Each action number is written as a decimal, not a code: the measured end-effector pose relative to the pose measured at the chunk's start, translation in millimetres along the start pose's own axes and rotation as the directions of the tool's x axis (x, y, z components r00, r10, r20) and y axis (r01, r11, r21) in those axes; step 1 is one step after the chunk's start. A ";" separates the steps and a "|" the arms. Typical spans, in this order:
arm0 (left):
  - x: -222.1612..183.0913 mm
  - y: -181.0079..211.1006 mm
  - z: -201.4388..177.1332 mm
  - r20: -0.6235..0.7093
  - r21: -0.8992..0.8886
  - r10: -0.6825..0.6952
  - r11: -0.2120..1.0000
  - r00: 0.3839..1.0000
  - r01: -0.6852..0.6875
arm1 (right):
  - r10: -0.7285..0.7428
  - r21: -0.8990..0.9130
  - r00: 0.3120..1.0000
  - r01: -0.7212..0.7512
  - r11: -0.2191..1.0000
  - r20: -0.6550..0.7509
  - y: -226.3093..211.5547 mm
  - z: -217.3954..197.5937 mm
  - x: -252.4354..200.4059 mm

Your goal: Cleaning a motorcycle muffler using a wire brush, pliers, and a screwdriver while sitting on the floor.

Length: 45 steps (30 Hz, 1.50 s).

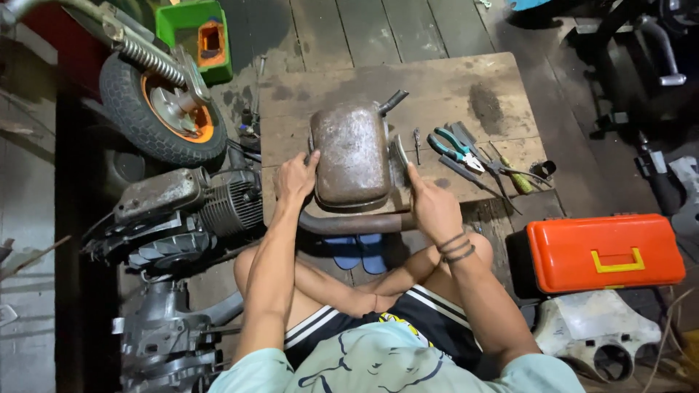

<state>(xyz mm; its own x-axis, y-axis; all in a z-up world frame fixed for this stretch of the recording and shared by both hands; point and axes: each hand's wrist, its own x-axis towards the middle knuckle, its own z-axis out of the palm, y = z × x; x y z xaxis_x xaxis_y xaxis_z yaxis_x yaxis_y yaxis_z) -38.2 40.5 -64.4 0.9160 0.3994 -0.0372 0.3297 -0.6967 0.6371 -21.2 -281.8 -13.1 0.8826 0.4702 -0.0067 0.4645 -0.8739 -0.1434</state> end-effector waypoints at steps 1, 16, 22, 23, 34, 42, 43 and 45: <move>-1.6 -2.1 -0.2 -0.011 -0.001 0.034 0.999 0.999 -0.034 | 0.006 0.017 1.000 -0.005 1.000 -0.020 -2.7 -1.4 8.3; 3.1 -3.5 0.5 0.004 0.012 0.036 0.999 0.999 -0.036 | 0.027 0.041 0.999 -0.028 0.999 0.035 -4.0 -4.4 2.1; 1.8 -10.8 4.2 0.008 0.037 0.025 0.999 1.000 -0.025 | 0.060 0.046 0.997 -0.058 0.997 -0.055 -15.1 -6.5 45.8; 3.3 -11.9 4.8 0.006 0.032 0.025 0.999 1.000 -0.026 | 0.053 0.042 0.995 -0.049 0.998 -0.080 -13.5 -3.1 51.0; 0.0 -3.8 -3.2 0.046 0.057 0.016 0.998 0.999 -0.018 | 0.012 0.012 0.997 -0.011 1.000 -0.070 -4.4 2.6 19.5; -4.6 -0.4 1.9 0.039 0.074 0.063 0.995 0.997 -0.066 | 0.078 0.071 0.996 -0.076 0.995 -0.034 -9.9 -14.1 19.7; -3.3 -1.0 0.3 0.041 0.060 0.051 0.997 0.998 -0.053 | 0.054 -0.006 0.998 -0.054 0.999 0.016 -6.0 -8.9 12.6; -0.2 0.2 -3.6 0.034 0.044 0.052 0.998 0.998 -0.053 | 0.036 -0.086 0.998 -0.031 0.996 0.052 -1.8 -7.3 2.4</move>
<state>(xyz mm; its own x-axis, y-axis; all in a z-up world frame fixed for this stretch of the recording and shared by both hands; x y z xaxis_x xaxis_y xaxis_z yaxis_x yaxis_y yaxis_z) -39.2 42.4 -61.5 0.9390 0.3426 -0.0303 0.2904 -0.7424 0.6038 -19.4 -280.1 -5.6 0.8935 0.4444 -0.0636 0.4413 -0.8955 -0.0577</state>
